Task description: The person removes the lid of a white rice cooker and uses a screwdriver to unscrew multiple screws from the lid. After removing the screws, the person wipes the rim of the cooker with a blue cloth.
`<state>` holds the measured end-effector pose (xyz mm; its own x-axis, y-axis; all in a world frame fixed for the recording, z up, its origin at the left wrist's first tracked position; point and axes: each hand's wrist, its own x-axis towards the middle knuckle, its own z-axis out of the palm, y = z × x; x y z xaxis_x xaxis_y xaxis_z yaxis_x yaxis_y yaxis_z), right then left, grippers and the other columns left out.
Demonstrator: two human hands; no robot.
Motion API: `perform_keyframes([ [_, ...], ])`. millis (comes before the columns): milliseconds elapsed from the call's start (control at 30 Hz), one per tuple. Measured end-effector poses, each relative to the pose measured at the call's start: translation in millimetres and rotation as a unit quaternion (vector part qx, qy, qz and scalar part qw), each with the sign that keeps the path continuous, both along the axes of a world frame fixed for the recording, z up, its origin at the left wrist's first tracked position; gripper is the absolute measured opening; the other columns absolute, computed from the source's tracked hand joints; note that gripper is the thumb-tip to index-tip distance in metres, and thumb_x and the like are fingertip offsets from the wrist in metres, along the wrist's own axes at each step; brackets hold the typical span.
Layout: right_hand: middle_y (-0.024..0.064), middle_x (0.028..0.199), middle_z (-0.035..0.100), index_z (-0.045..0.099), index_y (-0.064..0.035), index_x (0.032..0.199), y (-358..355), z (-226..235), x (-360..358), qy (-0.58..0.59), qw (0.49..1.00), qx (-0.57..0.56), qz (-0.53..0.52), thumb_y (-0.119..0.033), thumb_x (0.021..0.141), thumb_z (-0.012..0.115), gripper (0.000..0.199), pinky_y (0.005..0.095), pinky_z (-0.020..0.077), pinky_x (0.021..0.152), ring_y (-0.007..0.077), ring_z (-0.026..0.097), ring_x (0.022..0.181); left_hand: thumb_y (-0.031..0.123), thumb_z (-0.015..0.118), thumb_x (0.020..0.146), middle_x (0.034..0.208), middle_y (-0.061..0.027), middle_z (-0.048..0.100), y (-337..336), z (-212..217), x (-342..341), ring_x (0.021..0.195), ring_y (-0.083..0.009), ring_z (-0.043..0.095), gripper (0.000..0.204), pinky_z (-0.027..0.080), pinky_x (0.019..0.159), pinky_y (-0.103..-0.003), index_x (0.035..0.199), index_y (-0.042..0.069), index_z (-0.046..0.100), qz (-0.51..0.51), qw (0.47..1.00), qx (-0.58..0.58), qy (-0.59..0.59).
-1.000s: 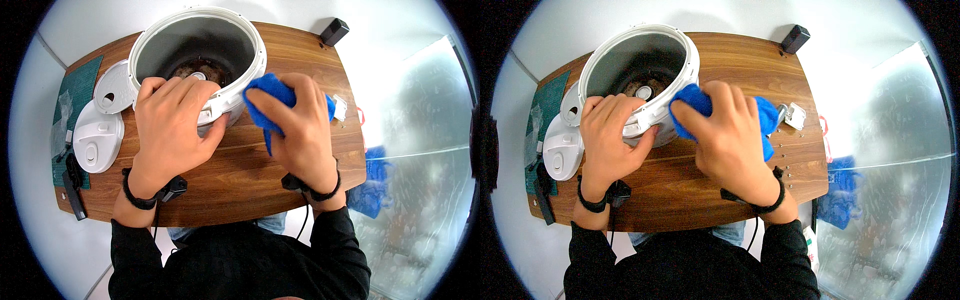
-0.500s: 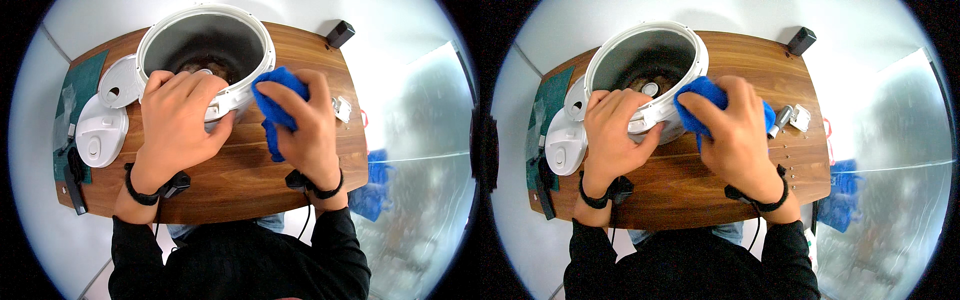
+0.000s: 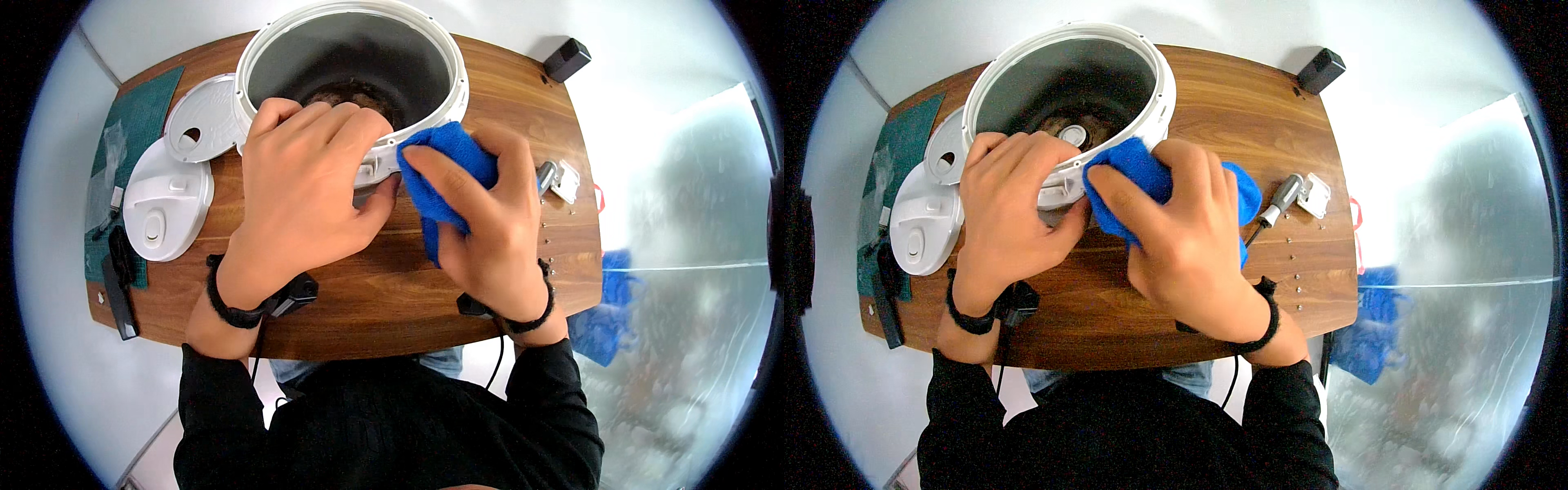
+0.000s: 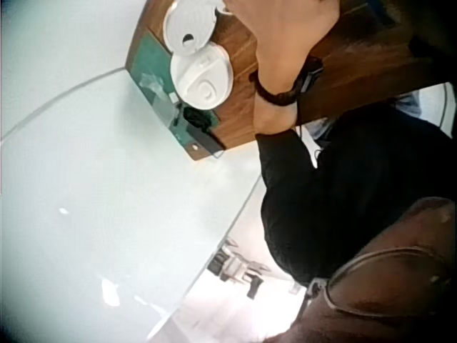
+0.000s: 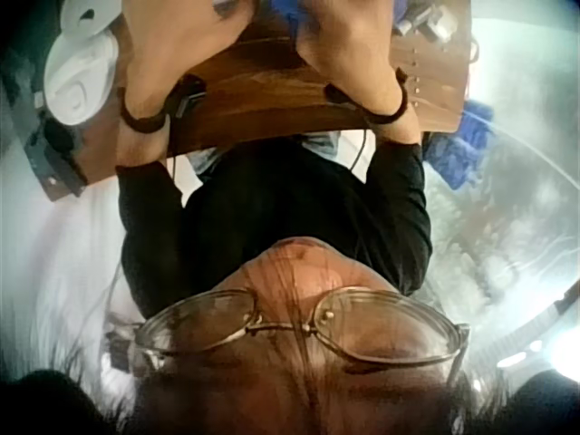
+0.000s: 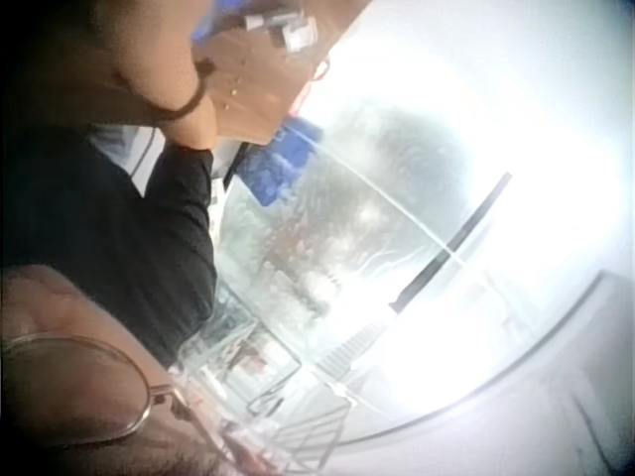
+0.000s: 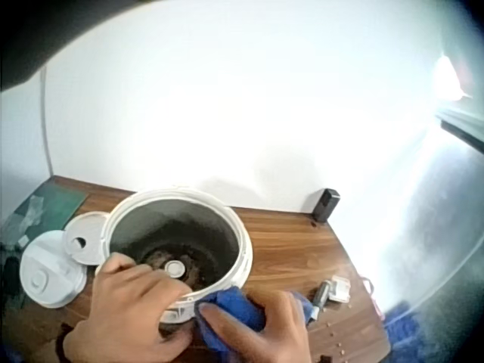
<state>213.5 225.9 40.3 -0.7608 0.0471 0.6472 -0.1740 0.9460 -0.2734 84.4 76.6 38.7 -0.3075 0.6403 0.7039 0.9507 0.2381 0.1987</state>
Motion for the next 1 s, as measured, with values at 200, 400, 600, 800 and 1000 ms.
perform_keyframes([
  [200,0.0159,0.104,0.054,0.070,-0.0148,0.113,-13,-9,-7,0.031,0.999,-0.005,0.021,-0.001,0.065,0.067,0.050,0.0432,0.0420,0.074,0.0353,0.055,0.089,0.009,0.074,0.057,0.084,-0.0081,0.065,-1,1,-1,0.080,-0.0294,0.063,0.037,0.040,0.076,-0.039,0.092,0.009,0.062,-0.008,1.000,-0.007,-0.014],
  [400,0.0157,0.105,0.054,0.072,-0.0170,0.109,15,1,-2,0.004,0.999,0.005,-0.041,0.002,0.060,0.070,0.053,0.0455,0.0453,0.081,0.0373,0.056,0.096,0.012,0.076,0.064,0.085,-0.0086,0.066,-4,0,-1,0.081,-0.0293,0.063,0.033,0.040,0.077,-0.039,0.094,0.009,0.063,-0.017,1.000,-0.016,-0.020],
  [600,0.0169,0.106,0.055,0.072,-0.0154,0.111,15,-7,-3,0.036,0.998,0.021,-0.052,0.002,0.061,0.070,0.053,0.0453,0.0438,0.079,0.0368,0.056,0.096,0.010,0.075,0.065,0.089,-0.0089,0.067,-5,5,3,0.084,-0.0302,0.063,0.036,0.040,0.081,-0.039,0.099,0.008,0.064,-0.004,0.999,-0.030,-0.037],
  [800,0.0159,0.104,0.055,0.072,-0.0173,0.110,4,-6,-6,0.037,0.999,-0.005,0.029,0.002,0.061,0.068,0.053,0.0434,0.0430,0.076,0.0357,0.056,0.093,0.011,0.077,0.066,0.093,-0.0069,0.067,-1,5,12,0.087,-0.0233,0.062,0.044,0.037,0.083,-0.039,0.108,0.009,0.064,0.008,0.999,-0.038,-0.021],
  [1000,0.0142,0.105,0.057,0.073,-0.0190,0.106,32,-4,-10,0.045,0.999,-0.008,-0.025,0.001,0.062,0.070,0.049,0.0445,0.0449,0.080,0.0355,0.056,0.096,0.029,0.090,0.059,0.073,-0.0070,0.062,-4,8,4,0.072,-0.0289,0.059,0.040,0.039,0.077,-0.038,0.078,0.010,0.061,0.025,0.999,-0.006,-0.042],
])
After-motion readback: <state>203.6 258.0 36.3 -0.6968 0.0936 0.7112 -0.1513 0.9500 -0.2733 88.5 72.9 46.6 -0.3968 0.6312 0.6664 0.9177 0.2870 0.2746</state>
